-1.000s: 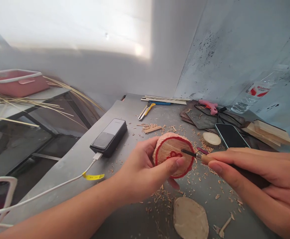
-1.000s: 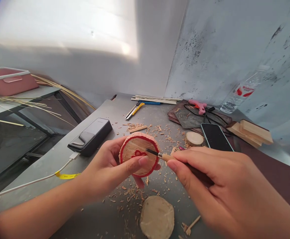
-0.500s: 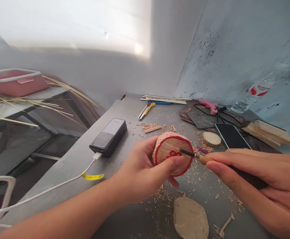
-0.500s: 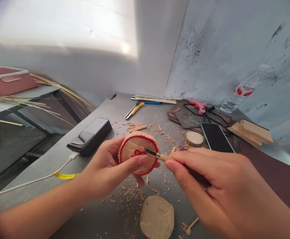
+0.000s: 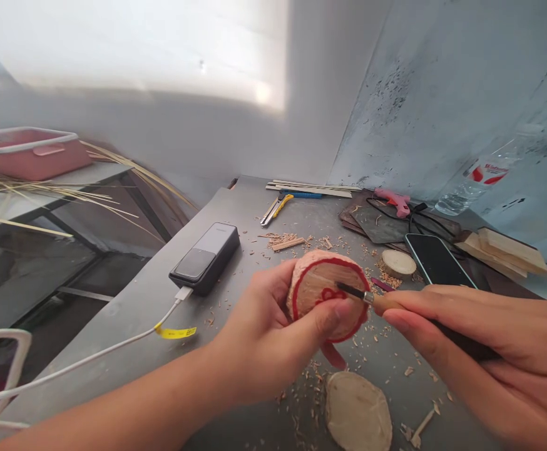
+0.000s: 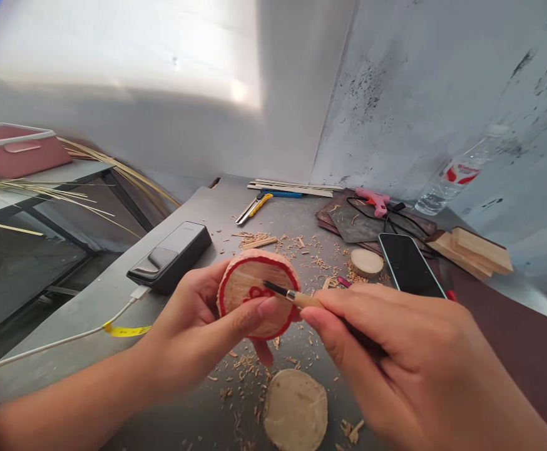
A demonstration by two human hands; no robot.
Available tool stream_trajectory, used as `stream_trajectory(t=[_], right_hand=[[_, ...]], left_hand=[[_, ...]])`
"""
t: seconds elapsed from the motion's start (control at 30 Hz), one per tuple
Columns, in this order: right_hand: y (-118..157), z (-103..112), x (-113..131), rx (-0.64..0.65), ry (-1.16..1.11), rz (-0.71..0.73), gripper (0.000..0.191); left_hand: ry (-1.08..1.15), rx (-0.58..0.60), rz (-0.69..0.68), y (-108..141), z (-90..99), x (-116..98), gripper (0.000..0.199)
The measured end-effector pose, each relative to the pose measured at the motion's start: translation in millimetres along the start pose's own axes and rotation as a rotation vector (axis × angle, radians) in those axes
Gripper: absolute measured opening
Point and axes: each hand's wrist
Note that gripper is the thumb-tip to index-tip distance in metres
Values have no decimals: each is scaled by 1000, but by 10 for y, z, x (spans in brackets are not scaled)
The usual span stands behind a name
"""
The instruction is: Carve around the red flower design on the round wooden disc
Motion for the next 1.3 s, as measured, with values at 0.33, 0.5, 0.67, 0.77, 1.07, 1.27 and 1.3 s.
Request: stream_trajectory(t=[0.33,0.5,0.67,0.77,1.07,1.27,1.3], right_hand=[[-22,-37,43,50,-150,-204,25],[17,56,20,40,-61,-185,22],[31,75,34,72,61,-142,22],[41,75,31,85,148,-92,20],[17,-30,43,-27,-7,-45,17],[-8,-61,63,-47,-27,-16,16],[-12,-64,66,-41,-40,-20,15]], left_hand=[[30,-3,42,-45,-6,5,33],[-15,-37,-4,-51,15,8,32],[-73,-61,-25,-47,25,30,33],[-96,-101,-16,-51,21,37,35],[-32,-79,-42,-14,-13,-48,31],[14,-67,-14,6,-25,-43,33],[11,-64,-12,8,-26,-40,33]])
Point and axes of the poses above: each hand's wrist, its own y-axis away from the middle knuckle, its own z-axis out of the back of the hand, x = y × z, and after that the axes turned 5 degrees about -y, right-handed
